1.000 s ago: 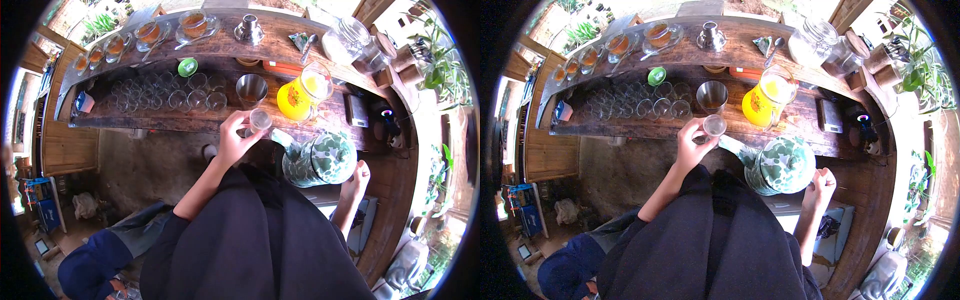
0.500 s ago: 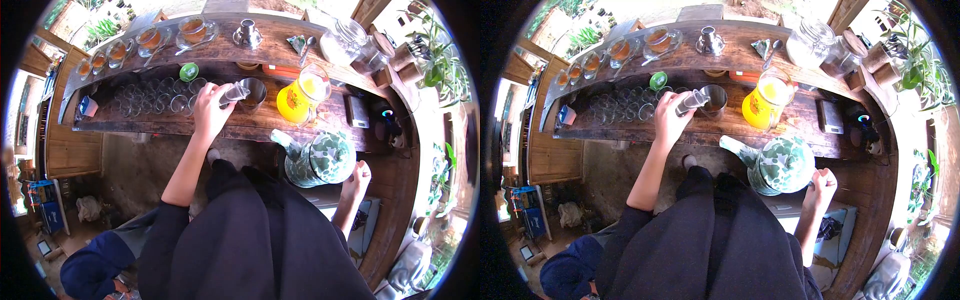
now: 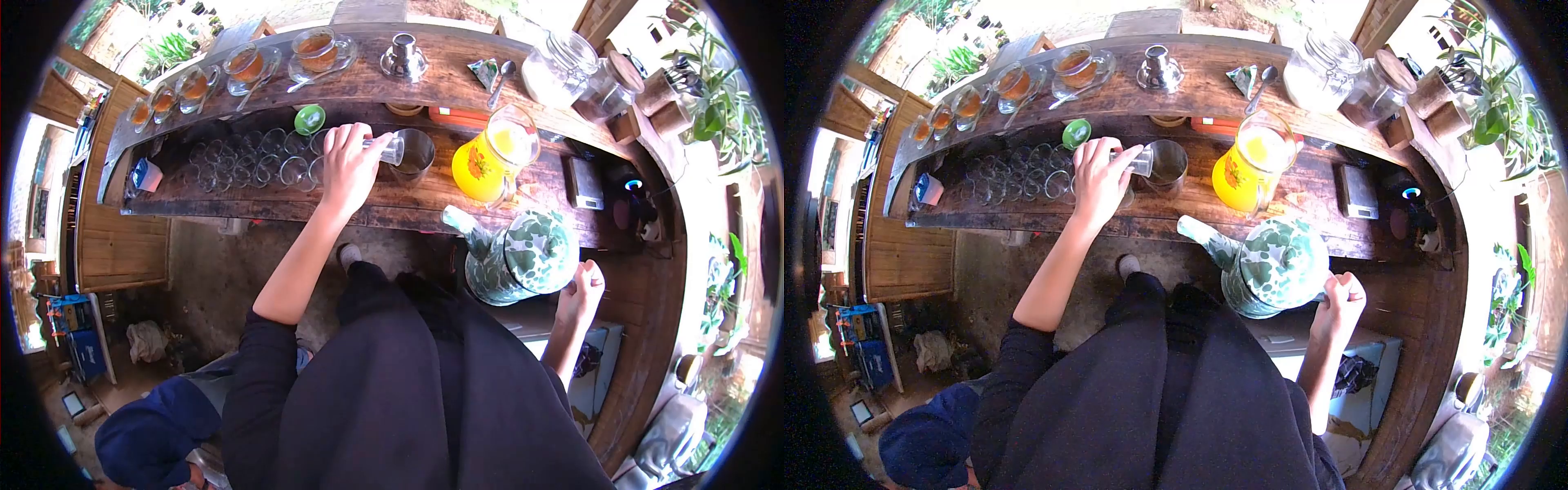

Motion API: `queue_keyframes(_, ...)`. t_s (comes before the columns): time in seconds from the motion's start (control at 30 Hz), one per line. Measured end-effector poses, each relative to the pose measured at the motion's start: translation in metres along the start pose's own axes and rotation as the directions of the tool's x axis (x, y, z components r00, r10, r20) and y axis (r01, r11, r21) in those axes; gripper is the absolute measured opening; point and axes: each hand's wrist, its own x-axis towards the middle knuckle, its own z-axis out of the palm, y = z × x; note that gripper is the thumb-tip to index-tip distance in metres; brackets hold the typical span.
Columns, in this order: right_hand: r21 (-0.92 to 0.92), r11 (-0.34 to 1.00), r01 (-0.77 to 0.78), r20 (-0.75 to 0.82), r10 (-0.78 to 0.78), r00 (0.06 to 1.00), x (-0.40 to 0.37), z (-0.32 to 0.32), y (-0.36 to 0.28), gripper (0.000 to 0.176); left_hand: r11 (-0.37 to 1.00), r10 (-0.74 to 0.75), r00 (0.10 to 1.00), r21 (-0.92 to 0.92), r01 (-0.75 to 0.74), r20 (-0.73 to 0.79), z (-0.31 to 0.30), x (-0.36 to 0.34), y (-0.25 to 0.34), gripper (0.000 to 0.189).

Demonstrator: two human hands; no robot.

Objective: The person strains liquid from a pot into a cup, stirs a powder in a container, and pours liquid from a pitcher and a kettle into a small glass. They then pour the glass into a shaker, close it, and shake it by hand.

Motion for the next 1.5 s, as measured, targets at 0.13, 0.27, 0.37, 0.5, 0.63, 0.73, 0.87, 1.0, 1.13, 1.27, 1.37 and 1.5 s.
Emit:
queue_keyframes(0.13, -0.009, 1.000, 0.001, -0.036, -0.001, 0.999, 0.001, 0.000, 0.003, 0.039, 0.999, -0.030, 0.999, -0.014, 0.029, -0.039, -0.009, 0.004, 0.006, 0.043)
queue_keyframes(0.27, -0.008, 1.000, 0.009, -0.055, -0.009, 0.998, -0.002, 0.001, 0.002, 0.038, 0.919, -0.221, 0.974, -0.344, 0.191, -0.050, -0.024, -0.005, 0.026, 0.040)
queue_keyframes(0.37, 0.004, 1.000, 0.005, -0.075, -0.005, 0.997, 0.004, 0.007, -0.004, 0.038, 0.739, -0.227, 0.974, -0.653, 0.166, -0.009, -0.031, -0.010, 0.047, 0.040)
queue_keyframes(0.5, 0.035, 0.999, -0.014, -0.031, 0.015, 0.999, 0.010, 0.006, -0.011, 0.037, 0.643, -0.199, 0.973, -0.734, 0.217, 0.113, -0.031, -0.026, 0.069, 0.034)
queue_keyframes(0.63, -0.046, 0.999, 0.021, -0.013, -0.021, 1.000, 0.012, 0.016, -0.022, 0.036, 0.586, -0.232, 0.947, -0.746, 0.317, 0.220, -0.031, -0.028, 0.079, 0.035)
queue_keyframes(0.73, -0.026, 1.000, 0.015, 0.008, -0.015, 1.000, 0.012, 0.019, -0.023, 0.034, 0.622, -0.190, 0.976, -0.756, 0.204, 0.108, -0.032, -0.028, 0.076, 0.037)
queue_keyframes(0.87, -0.031, 0.999, 0.028, 0.026, -0.027, 0.999, 0.009, 0.024, -0.030, 0.034, 0.633, -0.158, 0.984, -0.757, 0.162, 0.078, -0.046, -0.026, 0.073, 0.042)
queue_keyframes(1.0, -0.079, 0.994, 0.072, 0.013, -0.071, 0.997, -0.006, 0.042, -0.043, 0.036, 0.626, -0.139, 0.990, -0.770, 0.118, 0.039, -0.055, -0.026, 0.062, 0.043)
queue_keyframes(1.13, -0.117, 0.986, 0.121, 0.018, -0.119, 0.993, -0.026, 0.057, -0.052, 0.036, 0.558, -0.136, 0.986, -0.816, 0.154, 0.094, -0.067, -0.030, 0.047, 0.039)
queue_keyframes(1.27, -0.109, 0.988, 0.105, -0.017, -0.108, 0.994, -0.047, 0.074, -0.056, 0.036, 0.526, -0.089, 0.990, -0.838, 0.144, 0.114, -0.080, -0.030, 0.030, 0.040)
queue_keyframes(1.37, -0.104, 0.988, 0.114, -0.059, -0.121, 0.991, -0.066, 0.088, -0.057, 0.036, 0.478, -0.063, 0.991, -0.868, 0.136, 0.120, -0.086, -0.034, 0.014, 0.042)
queue_keyframes(1.5, -0.084, 0.988, 0.128, -0.044, -0.132, 0.990, -0.086, 0.101, -0.057, 0.035, 0.446, -0.029, 0.991, -0.886, 0.128, 0.128, -0.095, -0.039, -0.006, 0.044)
